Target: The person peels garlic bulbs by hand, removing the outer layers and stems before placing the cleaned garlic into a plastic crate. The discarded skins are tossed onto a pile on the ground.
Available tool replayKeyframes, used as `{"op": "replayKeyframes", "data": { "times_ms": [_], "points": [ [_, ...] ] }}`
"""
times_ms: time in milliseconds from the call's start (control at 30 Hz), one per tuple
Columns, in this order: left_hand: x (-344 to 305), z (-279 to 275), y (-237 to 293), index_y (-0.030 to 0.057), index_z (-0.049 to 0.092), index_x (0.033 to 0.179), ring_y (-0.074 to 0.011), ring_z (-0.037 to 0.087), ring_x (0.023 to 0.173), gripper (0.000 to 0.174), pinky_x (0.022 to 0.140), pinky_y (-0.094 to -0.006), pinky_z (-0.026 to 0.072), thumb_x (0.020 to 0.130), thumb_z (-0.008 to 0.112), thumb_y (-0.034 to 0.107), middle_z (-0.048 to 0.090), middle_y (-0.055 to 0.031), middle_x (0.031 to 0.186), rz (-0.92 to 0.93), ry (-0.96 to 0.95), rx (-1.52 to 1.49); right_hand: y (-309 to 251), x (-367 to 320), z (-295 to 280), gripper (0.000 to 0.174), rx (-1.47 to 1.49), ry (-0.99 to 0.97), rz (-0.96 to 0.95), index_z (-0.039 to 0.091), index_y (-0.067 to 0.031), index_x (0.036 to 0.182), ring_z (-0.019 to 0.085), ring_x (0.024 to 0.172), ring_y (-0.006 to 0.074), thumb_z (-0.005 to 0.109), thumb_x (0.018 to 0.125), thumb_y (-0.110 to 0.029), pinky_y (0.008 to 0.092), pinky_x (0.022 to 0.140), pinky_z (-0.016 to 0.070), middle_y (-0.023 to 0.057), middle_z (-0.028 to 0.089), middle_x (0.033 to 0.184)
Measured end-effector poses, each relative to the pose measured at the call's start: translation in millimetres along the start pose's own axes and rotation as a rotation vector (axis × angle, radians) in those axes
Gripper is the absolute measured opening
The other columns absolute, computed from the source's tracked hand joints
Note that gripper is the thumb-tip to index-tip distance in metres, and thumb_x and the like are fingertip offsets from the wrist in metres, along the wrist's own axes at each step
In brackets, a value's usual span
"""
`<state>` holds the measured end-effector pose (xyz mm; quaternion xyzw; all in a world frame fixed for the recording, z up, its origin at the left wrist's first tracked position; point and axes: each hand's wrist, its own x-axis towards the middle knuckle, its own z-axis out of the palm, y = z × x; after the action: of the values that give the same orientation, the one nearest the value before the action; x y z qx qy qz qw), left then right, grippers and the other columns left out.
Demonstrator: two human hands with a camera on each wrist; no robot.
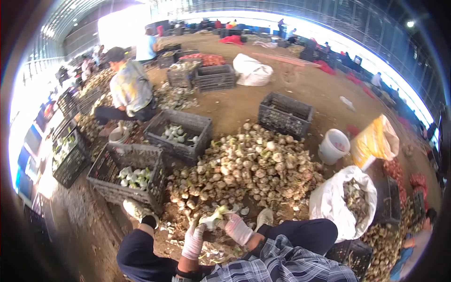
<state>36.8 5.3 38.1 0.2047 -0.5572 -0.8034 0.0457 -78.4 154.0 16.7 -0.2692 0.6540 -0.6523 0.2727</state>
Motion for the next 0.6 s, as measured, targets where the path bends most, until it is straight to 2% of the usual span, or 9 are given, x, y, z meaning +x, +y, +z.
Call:
{"op": "replayKeyframes", "data": {
  "times_ms": [33,100,133,167,233,333,400,500,600],
  "points": [
    [-1.2,6.7,1.0,-0.0035,0.038,0.145,-0.019,0.067,0.083,0.068,0.068,-0.0302,0.0556,0.096,0.058,0.038,0.066,-0.0149,0.105,0.043,0.114,0.157,-15.3,-1.8,2.2,0.027,-0.091,0.076,-0.136,0.06,0.0002,0.116,0.063,0.099,0.0179,0.068,0.094,-0.014,0.0286,0.089,0.0499,0.0105,0.067,0.109],
    [12.4,-2.8,-26.2,-0.0038,0.036,0.147,-0.015,0.064,0.09,0.09,0.074,-0.0265,0.055,0.083,0.081,0.042,0.064,-0.0119,0.117,0.315,0.062,0.321,-3.6,-4.7,6.2,0.03,0.326,0.066,-0.1,0.058,0.0002,0.118,0.062,0.1,0.0179,0.069,0.093,-0.01,0.0297,0.089,0.0499,0.0103,0.066,0.109],
    [11.9,4.7,-18.3,-0.0041,0.037,0.146,-0.0157,0.064,0.093,0.095,0.077,-0.0271,0.0554,0.078,0.085,0.042,0.063,-0.0123,0.118,0.293,0.048,0.226,-23.3,-8.6,7.9,0.029,-0.054,0.113,-0.195,0.058,0.0002,0.118,0.061,0.1,0.0178,0.068,0.092,-0.007,0.0308,0.09,0.0498,0.0087,0.065,0.108],
    [7.8,14.4,-1.9,-0.0045,0.038,0.145,-0.0163,0.064,0.097,0.101,0.079,-0.0277,0.0557,0.072,0.088,0.043,0.062,-0.0127,0.12,0.27,0.039,0.129,-12.5,-6.3,10.8,0.027,0.414,0.012,-0.159,0.058,-0.0007,0.119,0.061,0.101,0.0175,0.066,0.094,-0.006,0.0309,0.092,0.0492,0.0078,0.063,0.105],
    [-0.8,17.7,19.4,-0.0035,0.04,0.144,-0.0207,0.066,0.102,0.105,0.083,-0.0302,0.0576,0.064,0.094,0.039,0.063,-0.014,0.121,0.179,-0.04,-0.086,-23.3,-5.2,5.4,0.028,0.011,0.063,-0.382,0.058,-0.0014,0.119,0.061,0.1,0.0167,0.065,0.092,-0.002,0.0305,0.091,0.0502,0.0062,0.063,0.103],
    [-7.6,13.8,22.0,0.0001,0.043,0.144,-0.0253,0.068,0.097,0.107,0.076,-0.0337,0.0605,0.06,0.095,0.041,0.064,-0.0152,0.116,0.08,-0.137,-0.242,-46.4,-8.7,-10.1,0.03,-0.079,0.064,-0.164,0.058,-0.0017,0.118,0.062,0.099,0.0169,0.064,0.089,0.003,0.0299,0.089,0.0512,0.0069,0.065,0.106],
    [-10.6,23.9,25.1,0.0016,0.044,0.144,-0.024,0.068,0.094,0.109,0.069,-0.0345,0.0608,0.06,0.092,0.052,0.065,-0.0146,0.111,0.078,-0.122,-0.139,-4.1,2.5,-11.6,0.03,-0.516,0.065,-0.465,0.059,-0.0017,0.117,0.064,0.099,0.0207,0.063,0.088,0.002,0.0323,0.089,0.052,0.0078,0.066,0.108],
    [-5.5,24.2,20.4,0.0019,0.044,0.144,-0.0212,0.067,0.093,0.107,0.071,-0.0324,0.0594,0.063,0.09,0.055,0.065,-0.0133,0.112,0.199,-0.101,0.104,43.5,7.2,-9.3,0.049,-0.52,-0.046,0.172,0.055,0.0008,0.129,0.058,0.117,0.0331,0.067,0.084,-0.013,0.0433,0.098,0.0481,0.0171,0.064,0.12],
    [8.4,19.2,9.4,0.0019,0.047,0.142,-0.0175,0.064,0.099,0.096,0.08,-0.0306,0.0557,0.072,0.082,0.058,0.063,-0.0086,0.12,0.235,-0.074,0.203,51.3,4.5,-22.9,0.062,-0.763,-0.204,0.002,0.048,-0.0013,0.137,0.054,0.121,0.0344,0.07,0.082,-0.02,0.0423,0.102,0.0463,0.021,0.058,0.128]
  ]
}}
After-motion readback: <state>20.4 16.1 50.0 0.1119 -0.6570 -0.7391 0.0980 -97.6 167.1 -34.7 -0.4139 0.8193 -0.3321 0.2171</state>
